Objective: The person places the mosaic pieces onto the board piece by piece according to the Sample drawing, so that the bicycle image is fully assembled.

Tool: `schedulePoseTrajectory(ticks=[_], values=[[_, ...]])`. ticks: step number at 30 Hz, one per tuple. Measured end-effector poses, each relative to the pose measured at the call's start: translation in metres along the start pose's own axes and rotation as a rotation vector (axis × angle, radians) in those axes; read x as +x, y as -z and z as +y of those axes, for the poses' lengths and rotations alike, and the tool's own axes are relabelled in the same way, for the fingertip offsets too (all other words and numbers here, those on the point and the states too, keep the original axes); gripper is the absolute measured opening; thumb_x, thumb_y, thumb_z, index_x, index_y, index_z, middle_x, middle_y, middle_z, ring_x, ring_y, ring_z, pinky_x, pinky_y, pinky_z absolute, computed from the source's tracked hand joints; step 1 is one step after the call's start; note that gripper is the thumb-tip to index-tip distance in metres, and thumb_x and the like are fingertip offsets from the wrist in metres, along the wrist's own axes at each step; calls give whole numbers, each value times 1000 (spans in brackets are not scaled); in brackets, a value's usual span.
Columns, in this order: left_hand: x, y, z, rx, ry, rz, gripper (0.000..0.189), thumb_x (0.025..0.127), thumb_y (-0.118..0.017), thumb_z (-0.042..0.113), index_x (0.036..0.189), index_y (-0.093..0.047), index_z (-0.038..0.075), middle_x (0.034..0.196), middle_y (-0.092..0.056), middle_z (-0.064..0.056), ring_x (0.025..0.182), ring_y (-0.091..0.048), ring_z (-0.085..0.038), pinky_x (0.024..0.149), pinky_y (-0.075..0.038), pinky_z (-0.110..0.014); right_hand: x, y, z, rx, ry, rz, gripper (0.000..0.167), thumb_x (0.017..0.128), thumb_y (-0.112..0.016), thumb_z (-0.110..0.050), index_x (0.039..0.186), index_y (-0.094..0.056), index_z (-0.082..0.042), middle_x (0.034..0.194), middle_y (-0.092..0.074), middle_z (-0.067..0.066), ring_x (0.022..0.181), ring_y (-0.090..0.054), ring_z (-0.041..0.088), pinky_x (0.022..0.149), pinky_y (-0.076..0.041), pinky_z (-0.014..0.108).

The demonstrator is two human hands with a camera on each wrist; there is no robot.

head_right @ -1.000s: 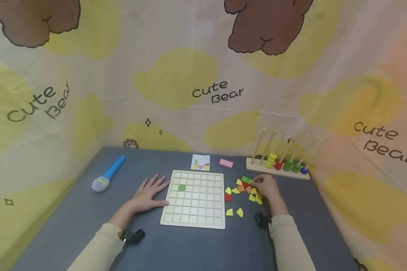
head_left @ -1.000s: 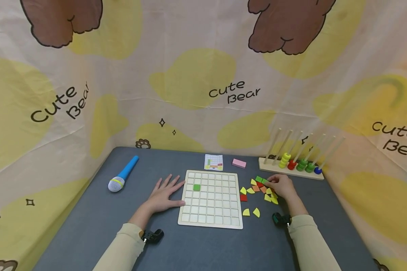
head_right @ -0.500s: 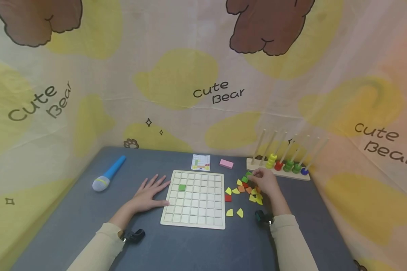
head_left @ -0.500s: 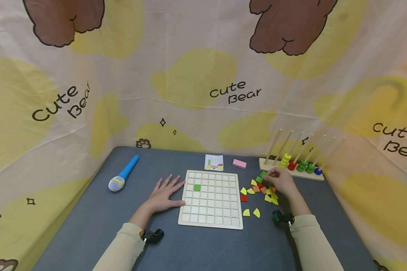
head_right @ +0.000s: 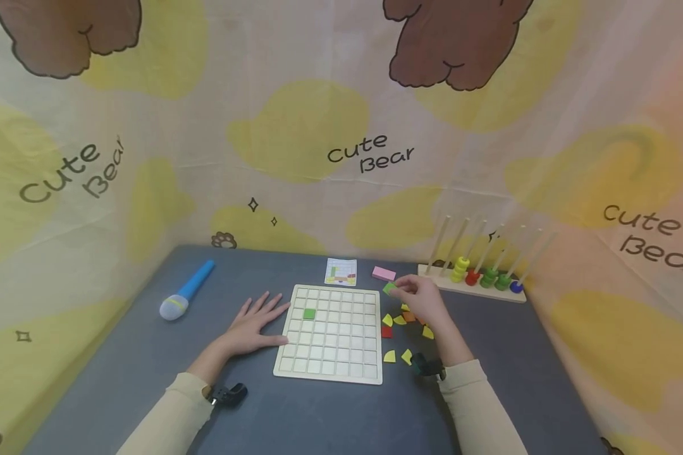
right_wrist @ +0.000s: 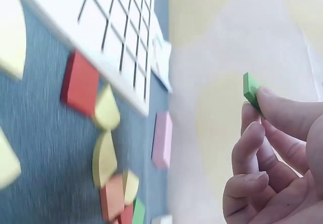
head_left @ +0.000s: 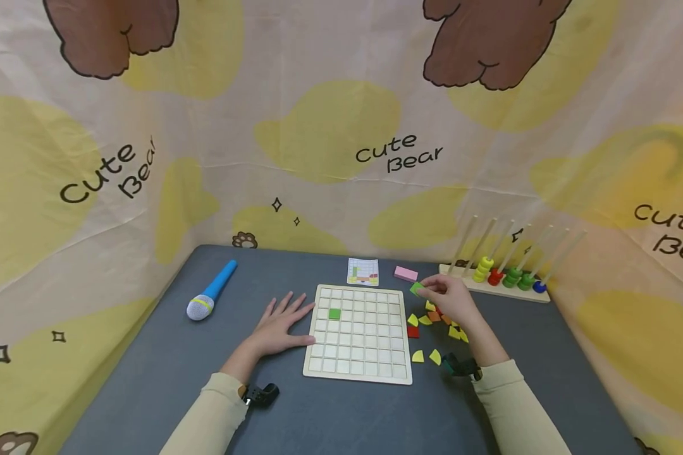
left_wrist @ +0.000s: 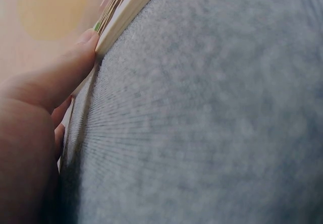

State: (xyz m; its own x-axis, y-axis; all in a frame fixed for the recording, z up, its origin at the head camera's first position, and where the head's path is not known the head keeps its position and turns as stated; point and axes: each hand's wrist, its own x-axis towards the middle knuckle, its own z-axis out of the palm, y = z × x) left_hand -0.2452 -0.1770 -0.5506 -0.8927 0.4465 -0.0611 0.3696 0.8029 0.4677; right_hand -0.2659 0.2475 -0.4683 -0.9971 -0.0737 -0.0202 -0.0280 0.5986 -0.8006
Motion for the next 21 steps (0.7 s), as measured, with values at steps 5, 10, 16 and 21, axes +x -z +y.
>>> schedulePoseTrajectory(ticks=[5,10,16,21], values=[[2,0,0,2,-5,7,91,86,-59,75,160,-29,33,170,-18,0,158,-2,-32,123,5,-61,-2,-19,-13,2,78,-8,22,95,-73,-24,109,-74,-8,99,-72,9,83,-61,26,69,-53,30],[1,1,1,3,-7,0,90,86,-59,74,160,-29,32,170,-17,0,158,-1,-32,123,5,-61,-2,-40,-25,13,128,-25,17,94,-74,-20,106,-75,-8,91,-74,8,77,-61,24,62,-52,28],[0,0,2,-14,-10,-2,90,86,-60,72,160,-29,32,170,-18,-1,158,-2,-32,123,5,-61,-4,-63,-36,55,116,-53,12,92,-76,-19,99,-74,-9,87,-73,9,73,-61,21,63,-52,28],[1,0,1,-2,-4,-9,90,87,-60,72,161,-28,32,170,-17,0,158,-1,-32,123,5,-61,-4,-82,-42,58,146,-71,9,91,-77,-20,96,-75,-13,81,-70,0,71,-59,17,62,-51,27]])
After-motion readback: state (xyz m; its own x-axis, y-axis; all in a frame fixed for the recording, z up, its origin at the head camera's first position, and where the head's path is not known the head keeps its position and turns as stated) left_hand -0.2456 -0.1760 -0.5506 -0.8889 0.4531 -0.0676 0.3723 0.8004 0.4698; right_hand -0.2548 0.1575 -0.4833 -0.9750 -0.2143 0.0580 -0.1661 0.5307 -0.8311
